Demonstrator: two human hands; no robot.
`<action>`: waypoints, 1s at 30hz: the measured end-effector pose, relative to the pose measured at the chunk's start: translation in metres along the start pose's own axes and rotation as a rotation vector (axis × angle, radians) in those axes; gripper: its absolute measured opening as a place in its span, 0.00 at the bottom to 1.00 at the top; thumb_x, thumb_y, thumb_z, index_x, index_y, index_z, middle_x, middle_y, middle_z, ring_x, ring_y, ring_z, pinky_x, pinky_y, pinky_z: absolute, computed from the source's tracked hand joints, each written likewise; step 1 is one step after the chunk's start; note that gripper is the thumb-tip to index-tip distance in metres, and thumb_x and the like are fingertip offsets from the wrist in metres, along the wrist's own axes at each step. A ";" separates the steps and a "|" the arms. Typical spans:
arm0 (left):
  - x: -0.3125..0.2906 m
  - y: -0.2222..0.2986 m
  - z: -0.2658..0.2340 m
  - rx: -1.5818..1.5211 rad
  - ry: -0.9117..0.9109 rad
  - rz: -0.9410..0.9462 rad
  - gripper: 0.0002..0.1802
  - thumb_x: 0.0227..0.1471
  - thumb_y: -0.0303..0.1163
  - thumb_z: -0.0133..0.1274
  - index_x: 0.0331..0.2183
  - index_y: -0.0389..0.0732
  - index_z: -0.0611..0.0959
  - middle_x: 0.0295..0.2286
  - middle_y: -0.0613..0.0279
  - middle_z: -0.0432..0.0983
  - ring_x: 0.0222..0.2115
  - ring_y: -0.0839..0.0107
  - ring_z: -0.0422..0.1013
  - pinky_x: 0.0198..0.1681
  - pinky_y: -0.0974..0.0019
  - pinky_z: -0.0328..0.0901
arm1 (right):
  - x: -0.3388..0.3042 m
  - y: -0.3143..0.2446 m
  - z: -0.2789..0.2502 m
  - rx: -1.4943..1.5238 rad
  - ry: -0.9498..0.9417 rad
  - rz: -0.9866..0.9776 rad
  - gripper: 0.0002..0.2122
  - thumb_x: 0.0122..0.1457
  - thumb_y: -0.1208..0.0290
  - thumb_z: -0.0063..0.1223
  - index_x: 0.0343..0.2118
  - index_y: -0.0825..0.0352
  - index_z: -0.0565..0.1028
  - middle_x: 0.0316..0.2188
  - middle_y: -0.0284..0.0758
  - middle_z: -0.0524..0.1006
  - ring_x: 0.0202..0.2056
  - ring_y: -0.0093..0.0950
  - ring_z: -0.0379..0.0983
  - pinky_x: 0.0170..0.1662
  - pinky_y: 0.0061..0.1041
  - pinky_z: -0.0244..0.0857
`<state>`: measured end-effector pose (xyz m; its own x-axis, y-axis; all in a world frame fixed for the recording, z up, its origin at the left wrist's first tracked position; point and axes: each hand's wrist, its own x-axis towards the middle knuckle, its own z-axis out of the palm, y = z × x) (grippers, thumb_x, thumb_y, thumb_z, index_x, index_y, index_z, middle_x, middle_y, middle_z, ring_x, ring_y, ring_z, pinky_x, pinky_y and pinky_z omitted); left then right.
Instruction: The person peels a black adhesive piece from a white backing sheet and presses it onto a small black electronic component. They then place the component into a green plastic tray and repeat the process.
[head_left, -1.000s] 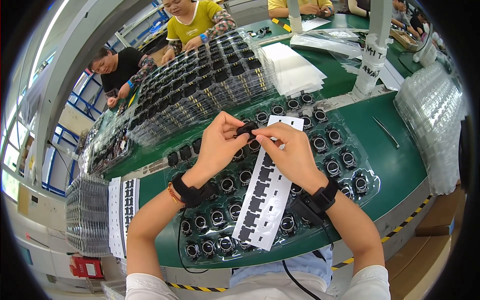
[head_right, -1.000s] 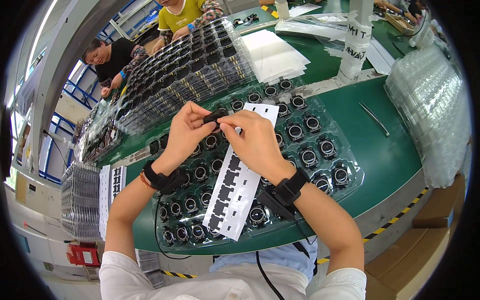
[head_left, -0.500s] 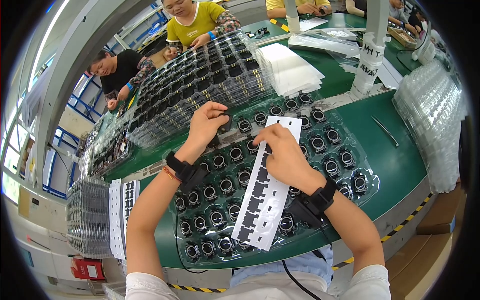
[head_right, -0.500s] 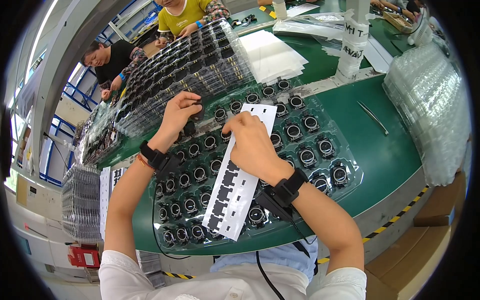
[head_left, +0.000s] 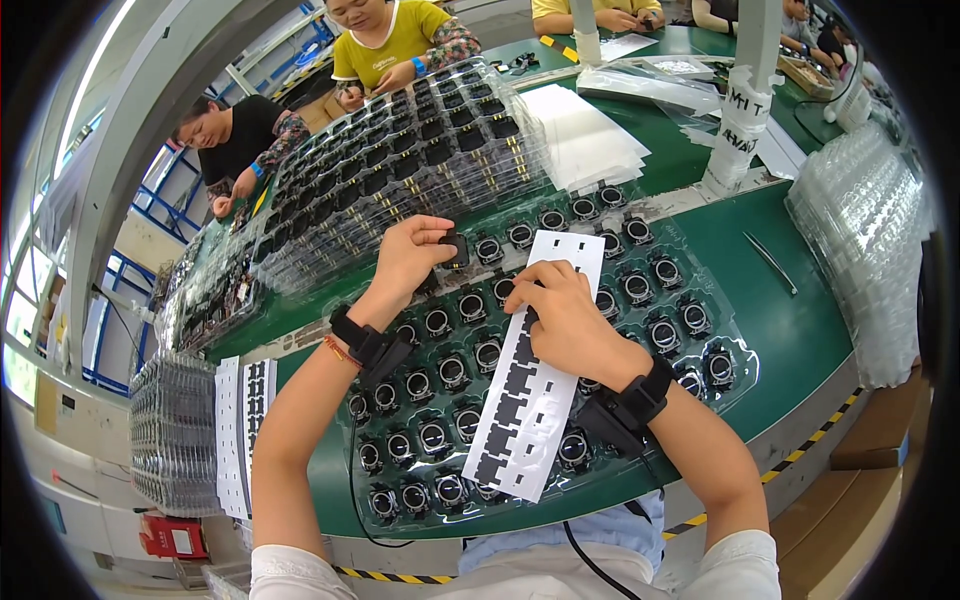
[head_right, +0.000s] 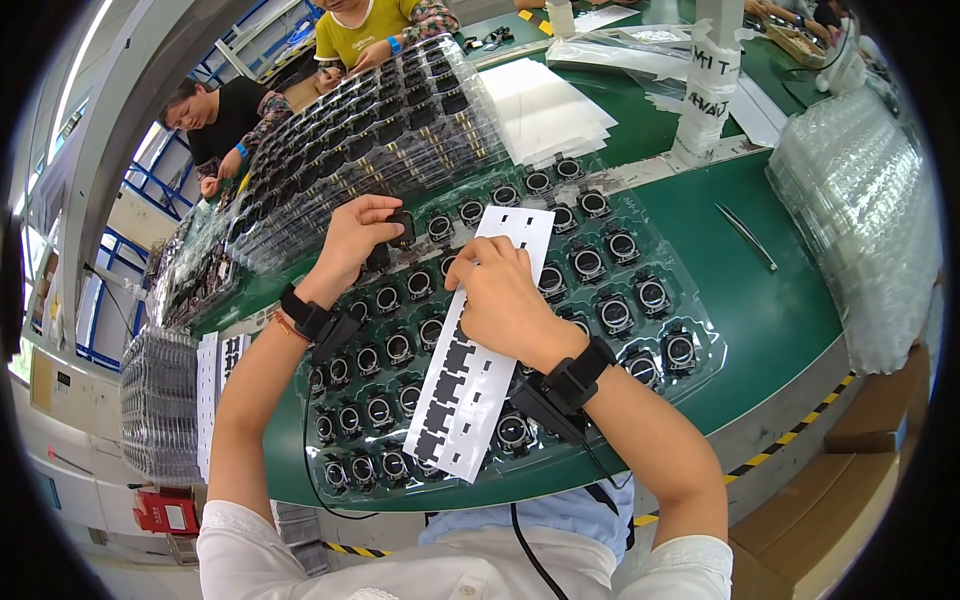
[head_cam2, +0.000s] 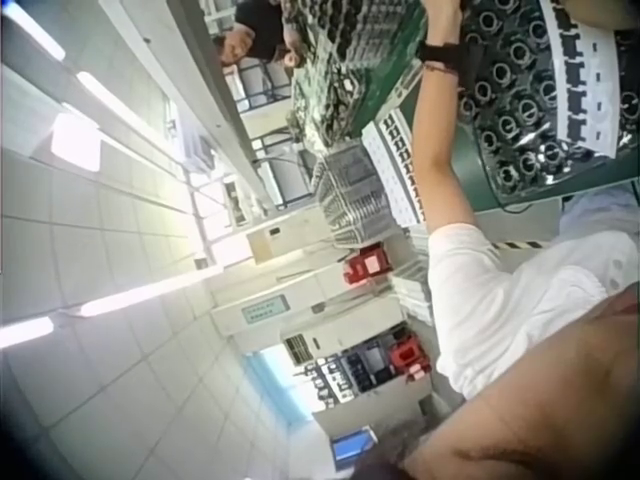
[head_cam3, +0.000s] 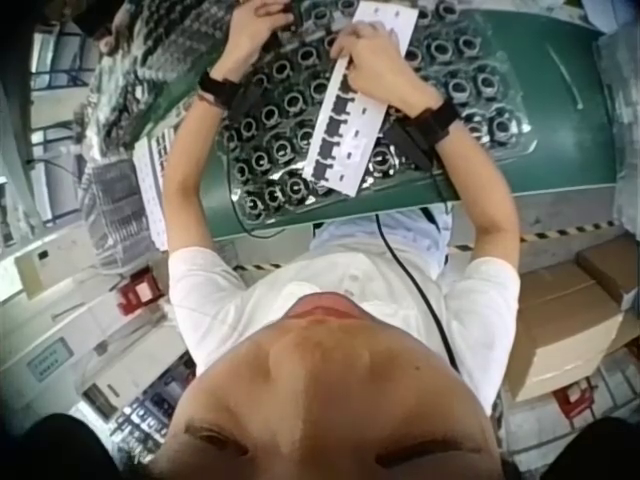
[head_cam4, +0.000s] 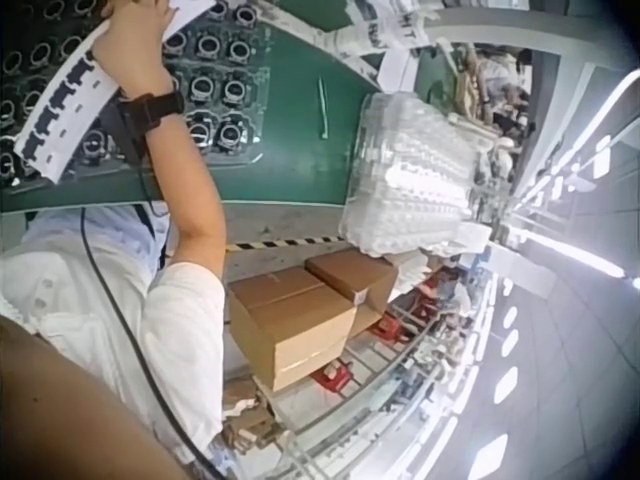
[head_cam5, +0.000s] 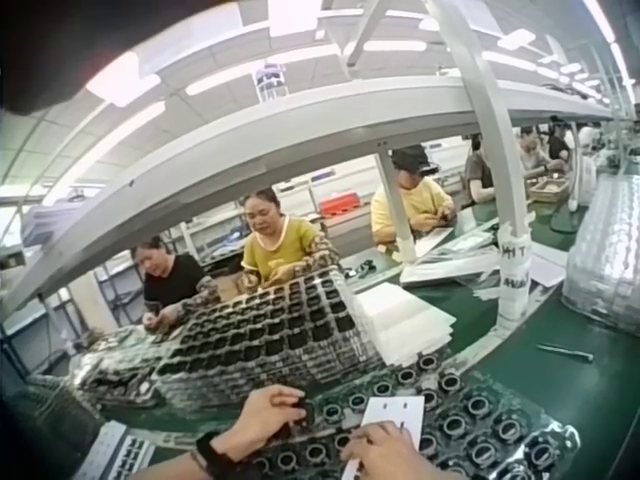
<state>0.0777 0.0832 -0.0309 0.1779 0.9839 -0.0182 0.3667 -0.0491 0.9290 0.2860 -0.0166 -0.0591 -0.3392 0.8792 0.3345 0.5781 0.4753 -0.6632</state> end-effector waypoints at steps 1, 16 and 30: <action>-0.002 0.002 0.000 -0.014 -0.003 -0.003 0.18 0.39 0.16 0.53 0.38 0.33 0.76 0.31 0.61 0.76 0.30 0.77 0.71 0.36 0.75 0.65 | 0.000 0.000 0.000 0.001 -0.001 -0.001 0.16 0.35 0.88 0.43 0.30 0.66 0.74 0.42 0.39 0.67 0.48 0.39 0.59 0.51 0.33 0.52; -0.017 0.010 0.004 -0.100 -0.053 -0.010 0.17 0.39 0.16 0.53 0.37 0.34 0.76 0.30 0.62 0.76 0.29 0.78 0.71 0.36 0.75 0.65 | 0.000 0.002 0.002 0.003 0.022 -0.010 0.15 0.37 0.88 0.43 0.30 0.66 0.74 0.39 0.37 0.68 0.45 0.38 0.60 0.50 0.33 0.54; -0.019 0.011 0.007 0.033 -0.021 -0.002 0.15 0.40 0.20 0.52 0.36 0.33 0.76 0.28 0.63 0.75 0.27 0.80 0.70 0.34 0.77 0.65 | 0.001 0.002 0.002 -0.001 0.017 -0.007 0.15 0.37 0.87 0.43 0.30 0.66 0.74 0.38 0.38 0.68 0.44 0.38 0.61 0.50 0.32 0.54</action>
<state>0.0845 0.0623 -0.0225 0.1957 0.9803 -0.0284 0.3970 -0.0527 0.9163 0.2858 -0.0151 -0.0617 -0.3301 0.8764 0.3506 0.5767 0.4813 -0.6602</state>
